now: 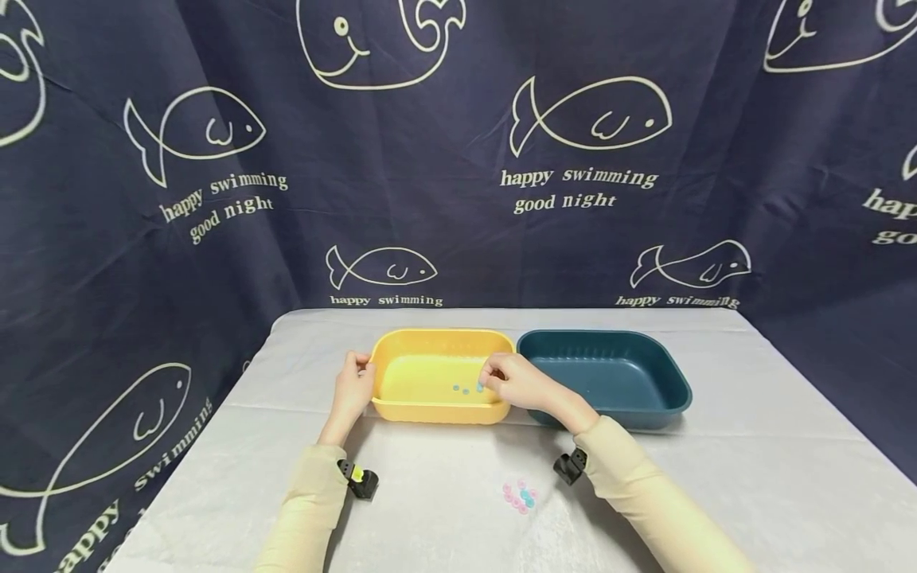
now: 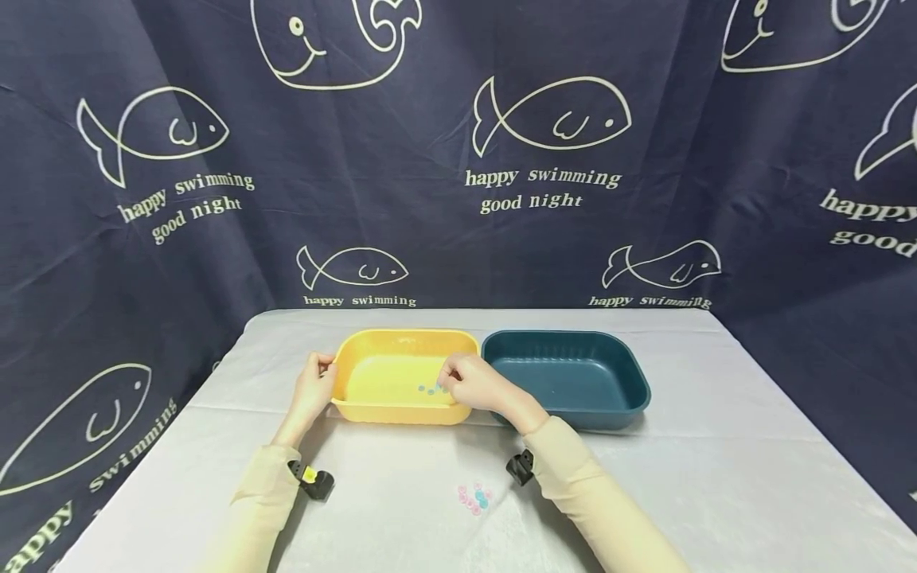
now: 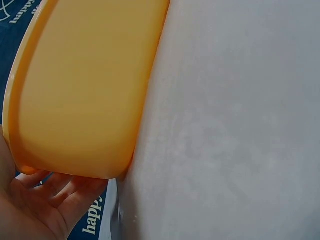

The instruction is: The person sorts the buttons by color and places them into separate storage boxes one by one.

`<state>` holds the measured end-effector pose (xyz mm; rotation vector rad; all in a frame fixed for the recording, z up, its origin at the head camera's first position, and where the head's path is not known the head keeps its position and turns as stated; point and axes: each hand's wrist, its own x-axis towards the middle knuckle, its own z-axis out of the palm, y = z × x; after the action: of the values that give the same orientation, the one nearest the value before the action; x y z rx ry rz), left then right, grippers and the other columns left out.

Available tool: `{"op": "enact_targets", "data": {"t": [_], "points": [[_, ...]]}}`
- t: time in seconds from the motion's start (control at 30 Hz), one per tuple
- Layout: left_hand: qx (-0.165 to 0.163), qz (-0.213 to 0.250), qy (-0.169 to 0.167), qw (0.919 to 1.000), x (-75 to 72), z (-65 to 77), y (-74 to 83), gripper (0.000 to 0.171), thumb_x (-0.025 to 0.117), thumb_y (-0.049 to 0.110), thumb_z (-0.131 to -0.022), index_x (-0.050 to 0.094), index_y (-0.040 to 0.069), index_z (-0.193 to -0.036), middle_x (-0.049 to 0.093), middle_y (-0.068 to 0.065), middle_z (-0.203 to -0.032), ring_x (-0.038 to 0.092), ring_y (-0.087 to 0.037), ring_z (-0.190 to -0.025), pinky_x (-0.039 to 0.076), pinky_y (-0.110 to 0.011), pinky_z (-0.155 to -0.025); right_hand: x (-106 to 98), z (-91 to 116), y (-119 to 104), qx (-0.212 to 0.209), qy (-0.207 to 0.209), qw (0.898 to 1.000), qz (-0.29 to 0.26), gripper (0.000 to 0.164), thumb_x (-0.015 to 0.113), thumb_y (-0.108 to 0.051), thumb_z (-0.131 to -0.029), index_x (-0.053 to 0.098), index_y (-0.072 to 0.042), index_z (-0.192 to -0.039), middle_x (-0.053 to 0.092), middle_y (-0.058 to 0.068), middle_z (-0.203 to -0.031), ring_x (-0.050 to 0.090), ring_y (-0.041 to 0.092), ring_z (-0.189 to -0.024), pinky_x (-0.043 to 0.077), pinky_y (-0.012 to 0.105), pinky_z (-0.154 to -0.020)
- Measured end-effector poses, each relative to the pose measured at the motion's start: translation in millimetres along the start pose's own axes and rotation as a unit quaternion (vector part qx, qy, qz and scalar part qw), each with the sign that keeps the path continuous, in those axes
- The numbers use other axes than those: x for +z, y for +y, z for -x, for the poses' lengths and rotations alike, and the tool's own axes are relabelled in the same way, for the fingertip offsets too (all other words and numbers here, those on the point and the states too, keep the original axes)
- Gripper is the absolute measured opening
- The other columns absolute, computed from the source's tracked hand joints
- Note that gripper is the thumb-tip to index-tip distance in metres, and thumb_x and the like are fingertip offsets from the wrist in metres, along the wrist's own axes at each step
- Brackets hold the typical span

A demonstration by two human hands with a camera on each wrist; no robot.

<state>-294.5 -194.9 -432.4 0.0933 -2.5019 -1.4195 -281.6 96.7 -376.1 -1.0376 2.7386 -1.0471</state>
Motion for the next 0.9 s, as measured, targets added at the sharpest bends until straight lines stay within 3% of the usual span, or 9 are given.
{"op": "enact_targets", "data": {"t": [0.33,0.9], "points": [[-0.006,0.005,0.0,1.0,0.7,-0.7,-1.2,0.024,0.041,0.01,-0.096,0.047,-0.004,-0.113,0.055,-0.029,-0.122,0.055,-0.041,-0.11,0.047,-0.05,-0.09,5,-13,5,0.008,0.006,1.0,0.003,0.012,0.051,-0.007,-0.091,0.058,-0.006,-0.082,0.051,0.002,-0.077,0.045,0.012,-0.069,0.04,0.024,-0.066],[-0.014,0.008,0.001,0.9999,1.8,-3.1,-3.2,0.023,0.042,0.01,-0.095,0.047,-0.003,-0.113,0.055,-0.029,-0.122,0.059,-0.038,-0.104,0.049,-0.047,-0.088,9,-23,12,0.005,0.002,0.999,0.044,0.012,0.052,-0.006,-0.089,0.06,-0.006,-0.08,0.055,0.003,-0.078,0.045,0.01,-0.067,0.039,0.022,-0.062]]}}
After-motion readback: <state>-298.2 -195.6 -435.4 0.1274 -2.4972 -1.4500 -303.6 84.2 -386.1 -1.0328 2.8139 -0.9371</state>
